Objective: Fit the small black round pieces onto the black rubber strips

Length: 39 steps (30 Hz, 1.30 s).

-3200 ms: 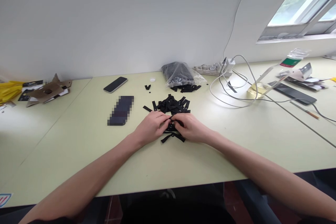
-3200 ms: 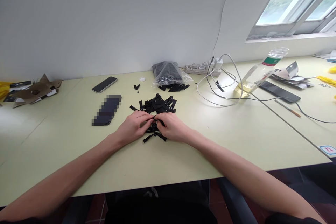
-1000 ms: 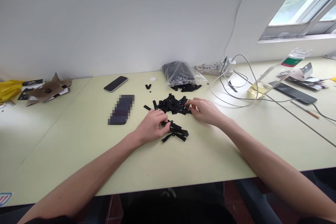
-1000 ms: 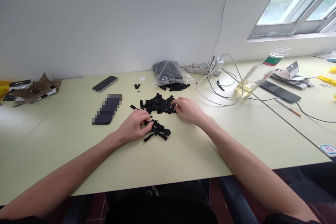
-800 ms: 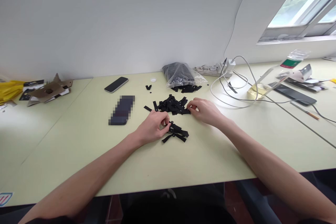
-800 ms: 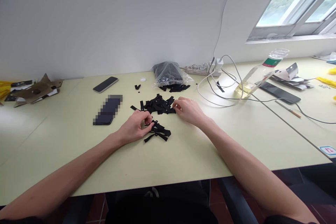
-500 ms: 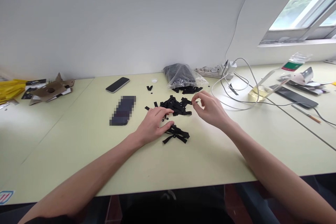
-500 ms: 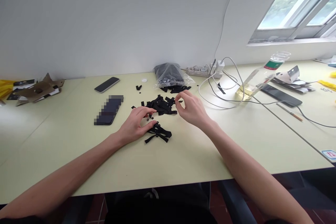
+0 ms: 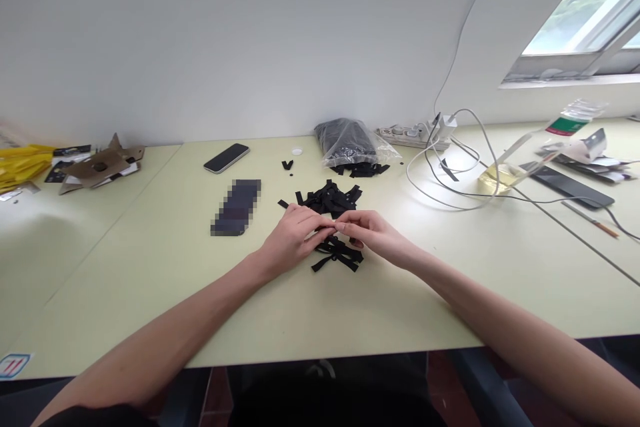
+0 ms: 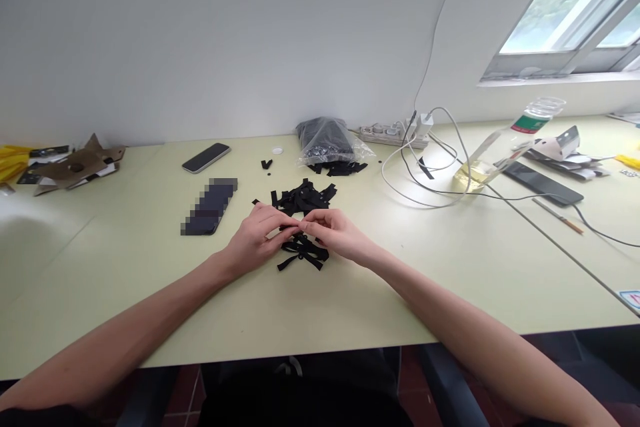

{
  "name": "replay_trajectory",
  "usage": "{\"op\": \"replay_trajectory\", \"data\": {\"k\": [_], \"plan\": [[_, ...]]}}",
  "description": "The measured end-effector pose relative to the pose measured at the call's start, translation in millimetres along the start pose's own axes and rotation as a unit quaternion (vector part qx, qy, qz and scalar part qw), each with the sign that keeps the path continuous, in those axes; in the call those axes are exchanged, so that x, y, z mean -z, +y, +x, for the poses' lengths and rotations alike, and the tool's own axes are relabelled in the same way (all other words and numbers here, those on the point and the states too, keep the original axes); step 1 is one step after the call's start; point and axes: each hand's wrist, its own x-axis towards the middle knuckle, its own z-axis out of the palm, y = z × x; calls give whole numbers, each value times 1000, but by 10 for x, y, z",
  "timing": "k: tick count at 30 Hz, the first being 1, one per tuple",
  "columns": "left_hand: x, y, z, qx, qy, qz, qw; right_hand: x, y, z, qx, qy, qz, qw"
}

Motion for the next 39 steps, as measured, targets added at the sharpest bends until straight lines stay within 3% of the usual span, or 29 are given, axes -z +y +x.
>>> {"op": "replay_trajectory", "data": {"k": [7,12,16,22,28,31,39], "plan": [[41,22,43,67,27,26,997,-48,98,9,83,17,-186,979],[13,-1,31,41,15,25,999,-70,137,25,113,34,-256,959],[-4,2,24,27,-6,29,999,-99,123,24,127,21,-267,955],[17,63,53,47,12,42,998,-127,105,2,135,24,-253,958],[-32,57,32,-22,-102,58,993,-167,102,-21,178,7,-253,951],[-37,48,37,-43,-125,63,989,-169,107,-19,180,-10,-245,953],[9,41,65,27,-118,-33,992,-145,110,-3,199,-28,-243,949]]}}
